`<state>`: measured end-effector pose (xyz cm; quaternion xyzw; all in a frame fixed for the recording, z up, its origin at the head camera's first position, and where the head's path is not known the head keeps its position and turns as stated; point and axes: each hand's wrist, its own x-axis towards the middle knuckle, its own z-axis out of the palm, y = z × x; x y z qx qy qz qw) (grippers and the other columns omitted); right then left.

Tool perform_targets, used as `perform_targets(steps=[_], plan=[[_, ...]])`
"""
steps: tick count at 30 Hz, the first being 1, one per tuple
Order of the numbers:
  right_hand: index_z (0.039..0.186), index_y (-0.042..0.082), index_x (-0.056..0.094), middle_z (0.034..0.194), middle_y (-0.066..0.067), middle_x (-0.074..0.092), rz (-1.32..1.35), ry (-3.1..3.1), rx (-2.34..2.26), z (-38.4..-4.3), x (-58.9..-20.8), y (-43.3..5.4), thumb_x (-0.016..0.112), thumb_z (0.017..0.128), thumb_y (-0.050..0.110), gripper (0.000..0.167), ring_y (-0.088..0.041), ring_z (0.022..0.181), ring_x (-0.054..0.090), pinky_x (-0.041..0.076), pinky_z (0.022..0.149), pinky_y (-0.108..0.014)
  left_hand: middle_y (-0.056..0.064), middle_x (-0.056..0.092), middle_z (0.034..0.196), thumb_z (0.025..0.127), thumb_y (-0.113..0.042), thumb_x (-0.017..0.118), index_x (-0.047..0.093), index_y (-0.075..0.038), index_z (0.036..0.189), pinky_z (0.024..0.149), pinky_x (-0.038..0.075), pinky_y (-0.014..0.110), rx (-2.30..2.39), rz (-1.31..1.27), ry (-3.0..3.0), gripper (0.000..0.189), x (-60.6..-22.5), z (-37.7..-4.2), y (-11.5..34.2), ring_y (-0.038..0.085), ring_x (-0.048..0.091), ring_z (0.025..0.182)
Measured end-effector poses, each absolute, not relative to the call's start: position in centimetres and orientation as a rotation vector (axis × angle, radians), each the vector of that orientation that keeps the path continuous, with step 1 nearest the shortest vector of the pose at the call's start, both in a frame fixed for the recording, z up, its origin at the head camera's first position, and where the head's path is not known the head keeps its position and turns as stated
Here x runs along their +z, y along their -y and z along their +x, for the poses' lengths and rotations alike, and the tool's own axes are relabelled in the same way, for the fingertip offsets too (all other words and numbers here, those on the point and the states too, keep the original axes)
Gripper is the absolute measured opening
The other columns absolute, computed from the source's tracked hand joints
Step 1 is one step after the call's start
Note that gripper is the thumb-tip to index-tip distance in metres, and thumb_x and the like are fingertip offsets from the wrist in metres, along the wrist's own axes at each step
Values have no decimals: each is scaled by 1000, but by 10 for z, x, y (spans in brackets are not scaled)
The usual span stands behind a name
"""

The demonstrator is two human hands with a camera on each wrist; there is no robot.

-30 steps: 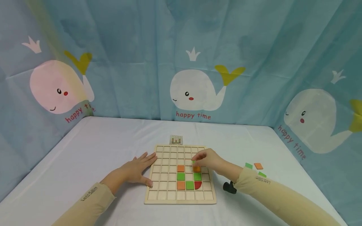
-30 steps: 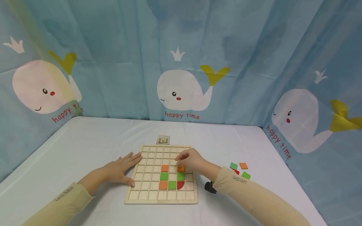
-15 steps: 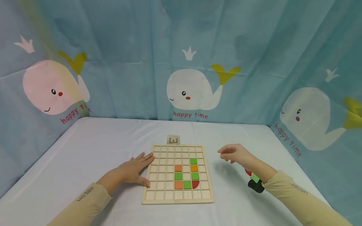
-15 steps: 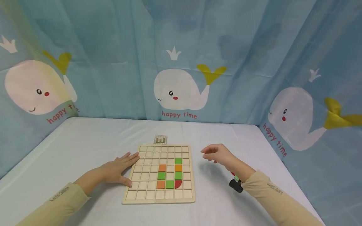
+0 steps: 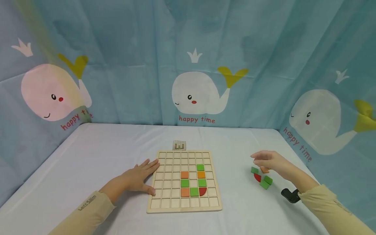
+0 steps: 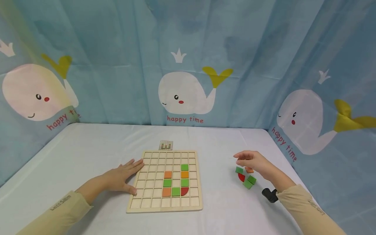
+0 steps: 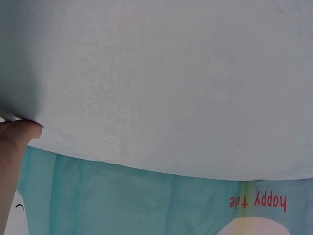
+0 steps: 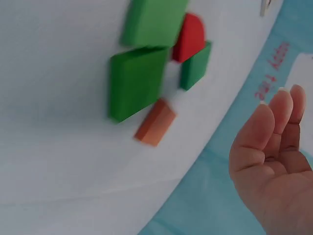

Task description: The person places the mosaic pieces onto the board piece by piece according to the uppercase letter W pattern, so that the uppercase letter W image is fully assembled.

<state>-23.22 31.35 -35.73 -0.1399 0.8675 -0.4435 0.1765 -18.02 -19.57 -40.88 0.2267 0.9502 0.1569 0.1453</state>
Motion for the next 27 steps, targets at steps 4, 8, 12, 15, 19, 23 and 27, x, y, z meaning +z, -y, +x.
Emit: perform_targets(steps=[4, 8, 12, 15, 19, 23, 27], plan=[[132, -12, 47, 113, -25, 60, -416, -2435, -1244, -231, -363, -328, 60, 96, 19, 49, -30, 98, 59, 49, 83, -40, 14, 19, 160, 73, -63, 72, 28, -2, 152, 108, 18, 68, 468, 655, -2732, 109, -408, -179, 195, 44, 12, 144], [134, -9, 48, 120, -23, 58, -402, -2450, -1204, -232, -370, -342, 60, 96, 20, 49, -27, 103, 58, 48, 85, -39, 15, 19, 160, 73, -62, 72, 28, -2, 152, 107, 18, 69, 464, 663, -2732, 109, -408, -180, 194, 45, 12, 144], [135, -8, 48, 111, -15, 60, -408, -2456, -1185, -233, -375, -351, 61, 95, 21, 51, -18, 99, 58, 46, 83, -39, 15, 18, 160, 73, -63, 72, 27, -3, 153, 107, 18, 69, 459, 663, -2733, 110, -409, -182, 196, 46, 12, 144], [135, -8, 47, 112, -17, 61, -430, -2434, -1196, -234, -378, -355, 61, 95, 20, 51, -7, 100, 59, 46, 83, -39, 15, 18, 160, 72, -64, 71, 27, -3, 153, 107, 18, 69, 460, 663, -2737, 111, -410, -181, 197, 46, 12, 144], [137, -8, 46, 125, -25, 58, -428, -2384, -1189, -234, -385, -360, 62, 95, 19, 52, -7, 107, 59, 46, 85, -41, 14, 19, 160, 71, -66, 70, 27, -3, 153, 107, 17, 68, 462, 659, -2735, 112, -411, -181, 198, 45, 12, 144], [140, -7, 44, 136, -28, 51, -419, -2343, -1159, -237, -391, -368, 62, 95, 19, 55, -16, 114, 57, 48, 88, -40, 14, 19, 160, 71, -66, 70, 27, -3, 153, 107, 17, 69, 462, 661, -2734, 111, -410, -180, 197, 45, 12, 144], [140, -9, 41, 122, -23, 57, -402, -2351, -1142, -242, -392, -376, 62, 95, 19, 57, -19, 103, 58, 50, 82, -35, 14, 18, 160, 72, -66, 69, 27, -3, 153, 107, 18, 68, 459, 669, -2740, 111, -410, -182, 197, 45, 12, 144]])
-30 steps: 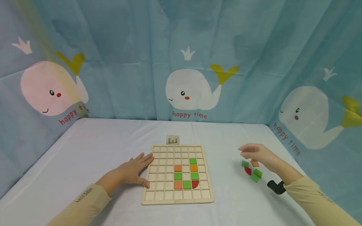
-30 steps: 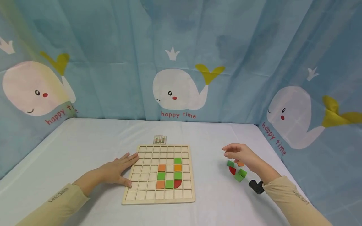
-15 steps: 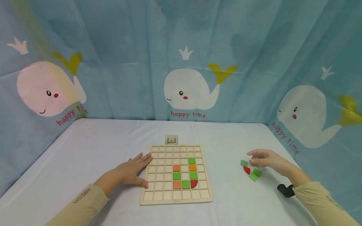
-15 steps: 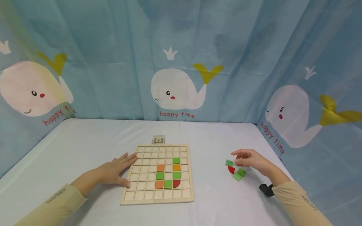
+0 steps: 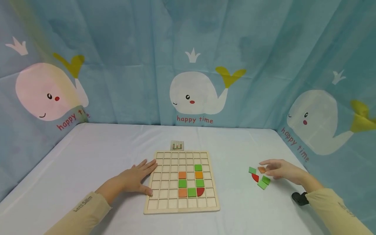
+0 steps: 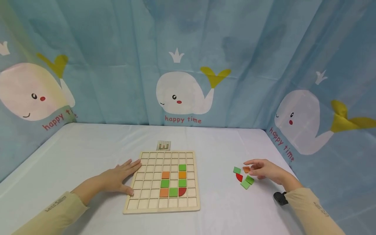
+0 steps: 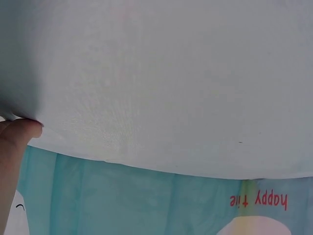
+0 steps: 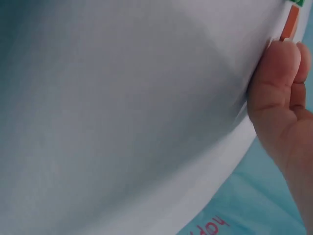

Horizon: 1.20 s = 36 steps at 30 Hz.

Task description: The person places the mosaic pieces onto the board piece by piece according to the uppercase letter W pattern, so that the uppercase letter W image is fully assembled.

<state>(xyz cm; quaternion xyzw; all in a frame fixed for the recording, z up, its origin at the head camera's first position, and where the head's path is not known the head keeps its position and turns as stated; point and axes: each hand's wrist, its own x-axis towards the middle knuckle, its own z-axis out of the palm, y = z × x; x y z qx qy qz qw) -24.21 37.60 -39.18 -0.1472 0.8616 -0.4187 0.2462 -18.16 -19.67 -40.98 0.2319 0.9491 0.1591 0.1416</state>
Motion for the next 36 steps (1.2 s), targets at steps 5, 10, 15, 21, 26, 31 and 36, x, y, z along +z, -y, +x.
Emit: perform_targets(steps=[5, 10, 15, 21, 26, 31, 36], plan=[[140, -10, 41, 106, -12, 54, -322, -2331, -1168, -244, -391, -379, 64, 94, 18, 58, -21, 90, 54, 50, 77, -32, 15, 19, 160, 72, -66, 70, 27, -3, 152, 107, 18, 69, 467, 678, -2740, 111, -410, -182, 196, 46, 12, 143], [141, -8, 41, 101, -10, 54, -258, -2348, -1151, -248, -394, -379, 65, 94, 20, 60, -23, 85, 53, 47, 74, -33, 15, 19, 160, 72, -66, 69, 27, -2, 152, 107, 18, 69, 460, 685, -2741, 111, -411, -183, 198, 46, 12, 143], [144, -8, 35, 95, -9, 54, -264, -2359, -1121, -253, -398, -383, 62, 96, 19, 62, -22, 84, 53, 47, 71, -32, 14, 18, 160, 72, -66, 69, 27, -3, 153, 107, 18, 69, 464, 690, -2739, 111, -412, -184, 198, 45, 12, 144], [136, -8, 45, 84, -7, 50, -250, -2368, -1117, -254, -398, -379, 65, 93, 15, 53, -20, 71, 52, 47, 64, -29, 15, 19, 160, 71, -66, 70, 28, -2, 152, 106, 19, 70, 459, 682, -2742, 111, -413, -183, 197, 46, 13, 143], [125, -4, 54, 79, -7, 47, -172, -2393, -1109, -251, -398, -374, 67, 89, 7, 40, -19, 64, 49, 45, 60, -28, 15, 19, 160, 71, -67, 69, 28, -3, 152, 106, 18, 69, 452, 683, -2739, 111, -412, -183, 197, 46, 13, 143], [117, 0, 58, 74, -5, 44, -96, -2505, -1016, -252, -399, -367, 68, 88, 5, 32, -18, 57, 47, 45, 55, -27, 15, 18, 160, 72, -66, 70, 27, -2, 152, 106, 18, 70, 462, 690, -2735, 111, -410, -182, 197, 46, 13, 143], [110, 4, 59, 70, -3, 42, -15, -2601, -939, -253, -401, -360, 69, 87, 4, 25, -16, 52, 42, 44, 52, -26, 16, 18, 160, 73, -63, 71, 27, -2, 152, 106, 18, 70, 472, 699, -2732, 110, -409, -181, 197, 47, 13, 143]])
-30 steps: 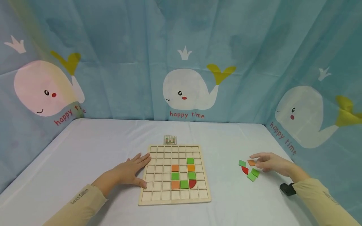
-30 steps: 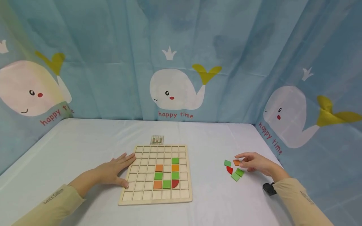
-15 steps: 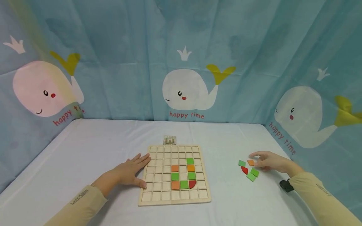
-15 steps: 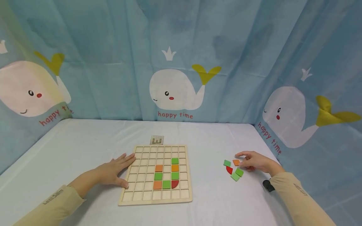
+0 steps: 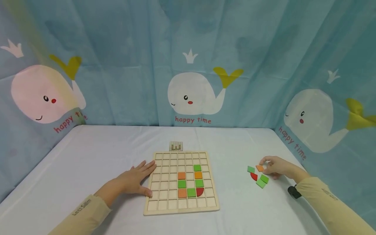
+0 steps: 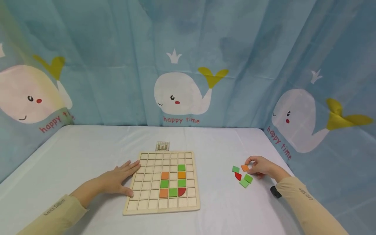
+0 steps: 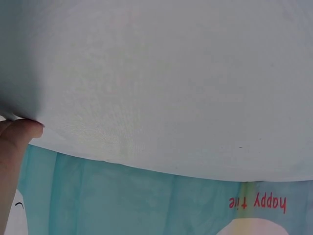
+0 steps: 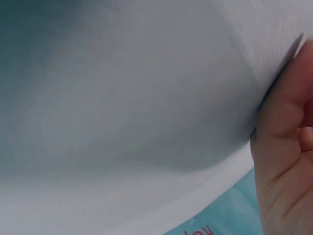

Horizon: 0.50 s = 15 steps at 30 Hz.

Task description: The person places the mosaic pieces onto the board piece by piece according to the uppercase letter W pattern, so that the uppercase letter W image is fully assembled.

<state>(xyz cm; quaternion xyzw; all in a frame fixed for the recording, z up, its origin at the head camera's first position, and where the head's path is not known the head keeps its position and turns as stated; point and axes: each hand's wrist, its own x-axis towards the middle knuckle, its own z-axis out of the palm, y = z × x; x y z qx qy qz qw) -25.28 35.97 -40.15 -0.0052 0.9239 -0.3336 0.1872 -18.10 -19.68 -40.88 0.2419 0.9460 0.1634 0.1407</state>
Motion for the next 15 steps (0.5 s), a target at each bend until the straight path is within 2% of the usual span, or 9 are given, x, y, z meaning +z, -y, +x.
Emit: perform_targets(steps=[4, 8, 15], plan=[[104, 5, 60, 70, -3, 44, -8, -2628, -929, -252, -402, -357, 70, 87, 6, 20, -16, 53, 43, 44, 52, -27, 16, 19, 159, 73, -61, 72, 28, -1, 152, 106, 18, 70, 476, 706, -2740, 109, -406, -180, 196, 47, 13, 143], [102, 5, 60, 75, -4, 49, -27, -2635, -923, -248, -399, -355, 73, 86, 12, 22, -18, 59, 47, 44, 55, -29, 17, 19, 159, 73, -60, 72, 28, -1, 152, 105, 18, 71, 482, 714, -2742, 108, -406, -179, 196, 48, 13, 142], [106, -1, 58, 81, -6, 57, -70, -2579, -1040, -242, -390, -344, 71, 87, 13, 27, -21, 72, 53, 47, 63, -33, 17, 19, 159, 73, -60, 73, 28, -1, 152, 105, 18, 71, 472, 714, -2750, 108, -406, -178, 197, 48, 14, 142]])
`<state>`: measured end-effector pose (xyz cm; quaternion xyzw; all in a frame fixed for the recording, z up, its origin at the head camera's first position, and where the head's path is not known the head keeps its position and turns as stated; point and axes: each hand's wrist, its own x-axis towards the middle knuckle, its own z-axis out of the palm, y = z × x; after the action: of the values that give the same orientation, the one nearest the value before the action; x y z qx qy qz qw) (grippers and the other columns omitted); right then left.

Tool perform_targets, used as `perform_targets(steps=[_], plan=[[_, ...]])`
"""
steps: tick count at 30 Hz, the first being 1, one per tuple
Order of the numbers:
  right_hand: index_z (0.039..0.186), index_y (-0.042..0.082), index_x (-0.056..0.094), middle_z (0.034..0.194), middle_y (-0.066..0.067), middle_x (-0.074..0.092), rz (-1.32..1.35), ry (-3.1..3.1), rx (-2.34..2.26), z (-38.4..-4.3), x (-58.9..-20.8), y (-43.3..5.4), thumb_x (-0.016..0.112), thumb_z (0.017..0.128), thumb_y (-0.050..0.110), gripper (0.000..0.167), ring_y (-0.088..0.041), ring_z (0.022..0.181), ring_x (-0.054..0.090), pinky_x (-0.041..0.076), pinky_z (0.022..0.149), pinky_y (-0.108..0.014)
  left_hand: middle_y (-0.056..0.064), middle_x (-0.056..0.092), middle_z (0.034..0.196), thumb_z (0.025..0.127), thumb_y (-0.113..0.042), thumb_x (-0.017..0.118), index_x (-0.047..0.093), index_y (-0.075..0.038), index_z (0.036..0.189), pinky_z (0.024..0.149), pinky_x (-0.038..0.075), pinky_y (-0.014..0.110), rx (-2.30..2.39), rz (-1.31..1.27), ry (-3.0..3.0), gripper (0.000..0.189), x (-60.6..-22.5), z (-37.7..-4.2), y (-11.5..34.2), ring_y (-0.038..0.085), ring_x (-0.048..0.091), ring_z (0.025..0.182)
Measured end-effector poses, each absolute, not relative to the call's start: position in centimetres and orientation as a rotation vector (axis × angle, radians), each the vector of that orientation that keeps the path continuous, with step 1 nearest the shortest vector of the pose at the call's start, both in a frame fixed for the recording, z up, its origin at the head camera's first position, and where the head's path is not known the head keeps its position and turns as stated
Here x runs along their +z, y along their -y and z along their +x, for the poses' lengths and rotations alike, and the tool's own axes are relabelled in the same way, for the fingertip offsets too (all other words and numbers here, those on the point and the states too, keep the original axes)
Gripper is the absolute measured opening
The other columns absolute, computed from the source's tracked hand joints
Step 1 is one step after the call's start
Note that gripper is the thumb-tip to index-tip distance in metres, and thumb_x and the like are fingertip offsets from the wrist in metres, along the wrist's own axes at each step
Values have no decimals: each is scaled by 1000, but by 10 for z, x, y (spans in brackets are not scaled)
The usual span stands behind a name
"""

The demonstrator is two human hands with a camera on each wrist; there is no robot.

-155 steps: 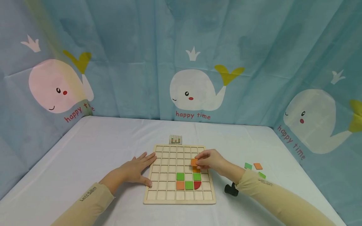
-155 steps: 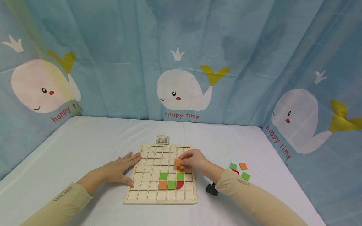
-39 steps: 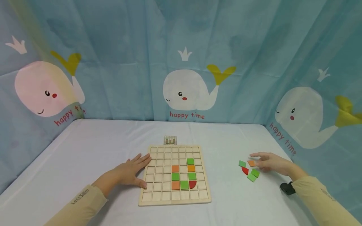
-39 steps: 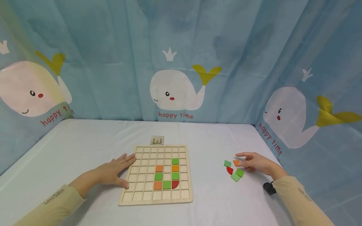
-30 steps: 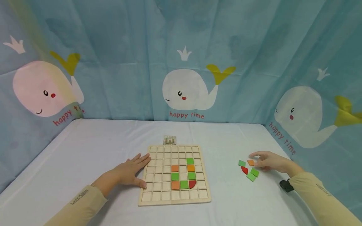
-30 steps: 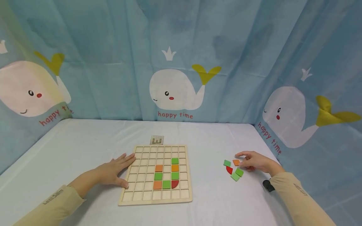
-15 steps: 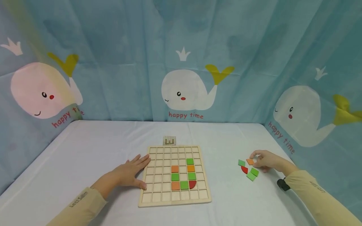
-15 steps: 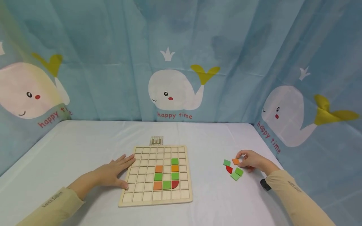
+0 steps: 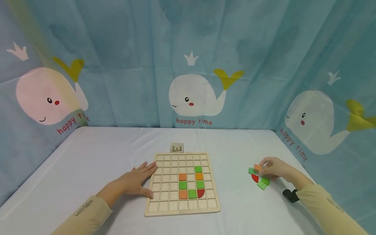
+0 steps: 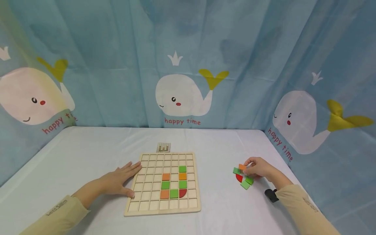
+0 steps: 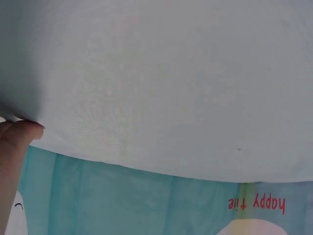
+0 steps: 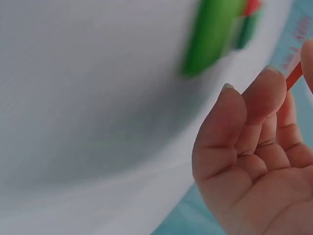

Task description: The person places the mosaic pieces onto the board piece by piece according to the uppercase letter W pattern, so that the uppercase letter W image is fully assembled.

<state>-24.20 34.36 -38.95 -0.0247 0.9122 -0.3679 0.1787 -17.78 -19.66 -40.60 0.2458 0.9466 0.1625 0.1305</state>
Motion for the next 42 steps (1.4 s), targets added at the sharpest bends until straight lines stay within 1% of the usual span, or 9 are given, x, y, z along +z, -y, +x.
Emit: perform_targets(steps=[4, 7, 10, 15, 18, 25, 30, 37, 42], plan=[[114, -5, 54, 87, -9, 58, -131, -2551, -1129, -238, -379, -332, 66, 89, 11, 32, -23, 80, 55, 51, 72, -36, 16, 20, 159, 73, -60, 73, 29, -1, 152, 105, 18, 71, 467, 701, -2757, 108, -407, -178, 197, 48, 14, 142], [116, -7, 52, 91, -10, 60, -155, -2544, -1163, -235, -369, -321, 65, 90, 11, 34, -25, 85, 56, 52, 78, -40, 15, 19, 159, 73, -60, 73, 29, -2, 152, 105, 19, 71, 463, 692, -2758, 108, -407, -178, 197, 47, 14, 143], [116, -8, 53, 93, -9, 62, -161, -2550, -1175, -230, -360, -309, 65, 91, 11, 33, -27, 87, 57, 52, 81, -43, 15, 19, 160, 73, -61, 72, 28, -3, 152, 105, 19, 70, 468, 687, -2755, 108, -408, -178, 196, 46, 14, 143], [115, -6, 55, 92, -7, 63, -190, -2564, -1193, -225, -349, -289, 68, 91, 14, 34, -28, 89, 58, 51, 80, -39, 14, 19, 160, 72, -63, 71, 28, -4, 152, 106, 19, 70, 469, 681, -2757, 108, -409, -178, 197, 46, 13, 143], [114, -5, 57, 91, -7, 63, -211, -2576, -1213, -222, -344, -275, 70, 90, 18, 36, -28, 90, 58, 50, 79, -40, 14, 19, 160, 72, -65, 70, 28, -4, 152, 105, 19, 70, 463, 685, -2760, 109, -410, -178, 197, 46, 14, 143], [111, -1, 61, 89, -5, 62, -244, -2612, -1236, -218, -338, -241, 75, 87, 23, 38, -22, 87, 57, 49, 80, -39, 12, 19, 160, 72, -68, 68, 28, -6, 153, 107, 19, 68, 444, 665, -2761, 110, -412, -180, 197, 43, 13, 144], [108, -3, 61, 88, -6, 62, -308, -2560, -1299, -217, -340, -223, 75, 87, 17, 32, -21, 86, 57, 48, 84, -44, 12, 19, 160, 73, -67, 68, 27, -6, 153, 107, 19, 69, 436, 663, -2763, 109, -411, -179, 196, 44, 13, 144], [103, 1, 63, 88, -4, 62, -311, -2528, -1334, -214, -348, -198, 77, 84, 14, 27, -19, 85, 56, 48, 80, -37, 13, 20, 160, 72, -66, 69, 28, -5, 153, 106, 20, 69, 438, 669, -2763, 109, -411, -178, 194, 45, 13, 144], [103, 1, 64, 94, -5, 63, -358, -2448, -1405, -208, -352, -180, 77, 84, 12, 26, -21, 89, 57, 49, 84, -39, 13, 20, 160, 72, -66, 69, 28, -5, 153, 106, 21, 69, 427, 671, -2767, 109, -411, -178, 195, 44, 14, 144]])
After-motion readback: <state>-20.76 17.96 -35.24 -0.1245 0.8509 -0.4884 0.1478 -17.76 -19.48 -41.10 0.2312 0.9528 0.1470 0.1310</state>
